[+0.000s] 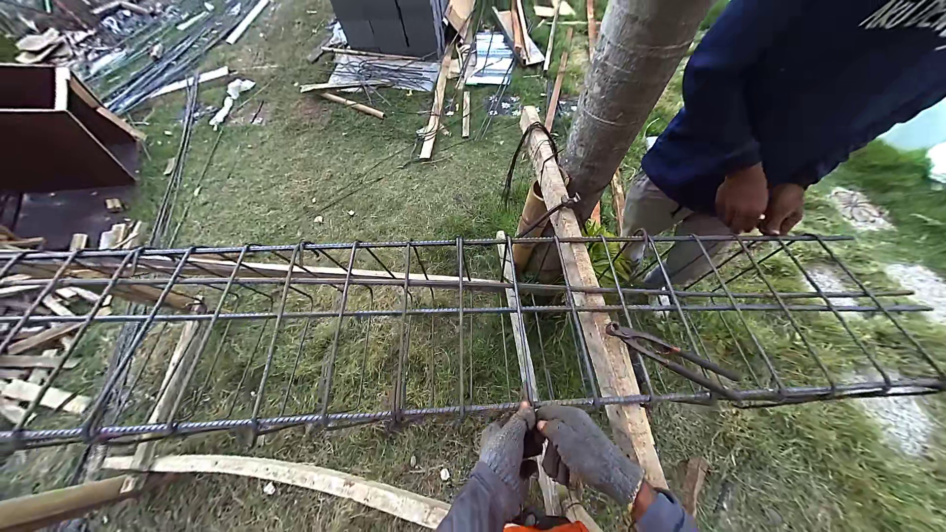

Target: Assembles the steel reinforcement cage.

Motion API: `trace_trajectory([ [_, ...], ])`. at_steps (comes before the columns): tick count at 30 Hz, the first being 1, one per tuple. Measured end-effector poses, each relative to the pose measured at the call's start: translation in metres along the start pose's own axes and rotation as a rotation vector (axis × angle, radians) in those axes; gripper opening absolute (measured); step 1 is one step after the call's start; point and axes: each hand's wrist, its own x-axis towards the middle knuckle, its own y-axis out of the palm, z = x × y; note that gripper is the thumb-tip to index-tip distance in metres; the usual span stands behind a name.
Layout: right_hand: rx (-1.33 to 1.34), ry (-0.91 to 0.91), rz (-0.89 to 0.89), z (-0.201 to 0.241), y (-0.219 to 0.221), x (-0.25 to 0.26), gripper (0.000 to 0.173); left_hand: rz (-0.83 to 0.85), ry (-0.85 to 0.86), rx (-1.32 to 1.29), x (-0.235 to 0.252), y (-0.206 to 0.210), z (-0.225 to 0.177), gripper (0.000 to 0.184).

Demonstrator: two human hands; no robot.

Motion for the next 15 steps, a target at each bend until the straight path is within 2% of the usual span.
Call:
trace_trajectory([
  [5,-0.218,-0.059,0.056,-0.001,-0.010,0.007,0.036,0.071,0.024,0.025,-0.003,-0.004,0.000,0.042],
  [8,-0.266,-0.079,0.068,0.001,-0.012,0.006,0.035,0.074,0.172,0.084,-0.022,-0.005,0.005,0.037],
  [10,-0.293,-0.110,0.063,-0.001,-0.011,0.004,0.032,0.048,0.345,0.243,-0.027,-0.005,0.015,0.031],
  [12,-0.350,-0.161,0.039,-0.004,-0.010,0.005,0.031,-0.008,0.481,0.520,-0.024,-0.007,0.018,0.029],
  [15,-0.431,-0.203,0.015,-0.003,-0.007,0.005,0.029,-0.090,0.524,0.839,-0.027,-0.005,0.009,0.031],
])
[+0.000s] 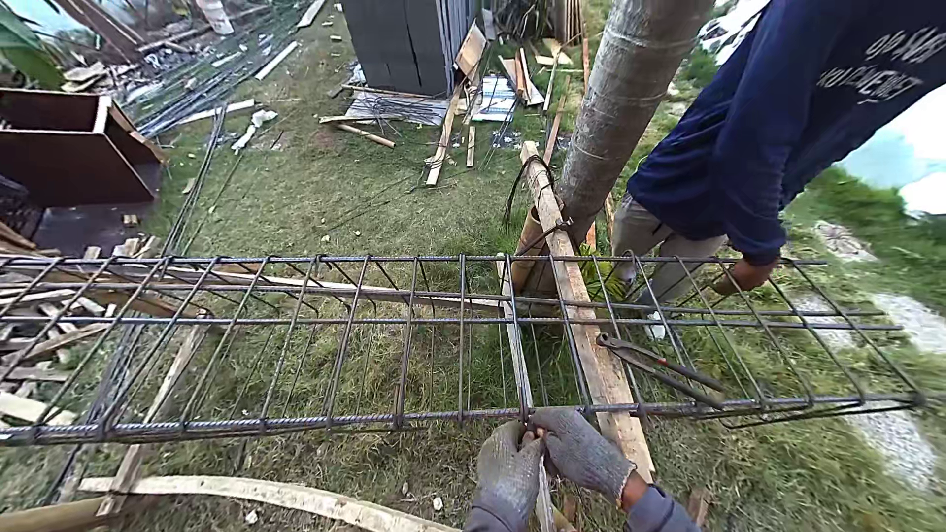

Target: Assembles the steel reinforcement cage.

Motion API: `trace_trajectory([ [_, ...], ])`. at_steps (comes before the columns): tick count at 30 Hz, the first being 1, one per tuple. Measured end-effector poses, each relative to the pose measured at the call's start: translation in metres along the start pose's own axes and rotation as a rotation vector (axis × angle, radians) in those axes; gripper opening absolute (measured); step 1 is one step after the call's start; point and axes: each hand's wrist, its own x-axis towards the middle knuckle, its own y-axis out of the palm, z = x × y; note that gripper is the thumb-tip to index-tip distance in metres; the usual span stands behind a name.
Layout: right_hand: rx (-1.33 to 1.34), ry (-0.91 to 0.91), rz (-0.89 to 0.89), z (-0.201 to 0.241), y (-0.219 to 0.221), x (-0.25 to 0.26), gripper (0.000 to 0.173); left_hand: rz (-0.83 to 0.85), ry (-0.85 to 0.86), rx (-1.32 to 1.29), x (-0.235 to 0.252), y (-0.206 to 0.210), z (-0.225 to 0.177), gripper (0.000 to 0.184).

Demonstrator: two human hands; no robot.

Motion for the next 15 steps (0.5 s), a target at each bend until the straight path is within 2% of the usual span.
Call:
trace_trajectory([
  [4,-0.069,0.018,0.002,0.008,-0.003,-0.006,0.035,-0.030,-0.019,0.050,0.002,-0.005,-0.009,0.030],
  [7,-0.118,0.106,-0.049,0.013,0.002,-0.012,0.030,-0.108,-0.028,-0.163,0.010,-0.002,-0.005,0.023],
  [9,-0.181,0.190,-0.090,0.014,0.015,-0.015,0.030,-0.129,-0.043,-0.194,0.015,-0.001,-0.008,0.023],
  [12,-0.150,0.290,-0.221,0.028,0.038,-0.023,0.032,-0.062,-0.084,0.030,0.018,-0.007,-0.025,0.032],
  [15,0.011,0.307,-0.212,0.062,0.031,-0.038,0.038,0.087,-0.100,0.408,0.009,-0.019,-0.063,0.039],
])
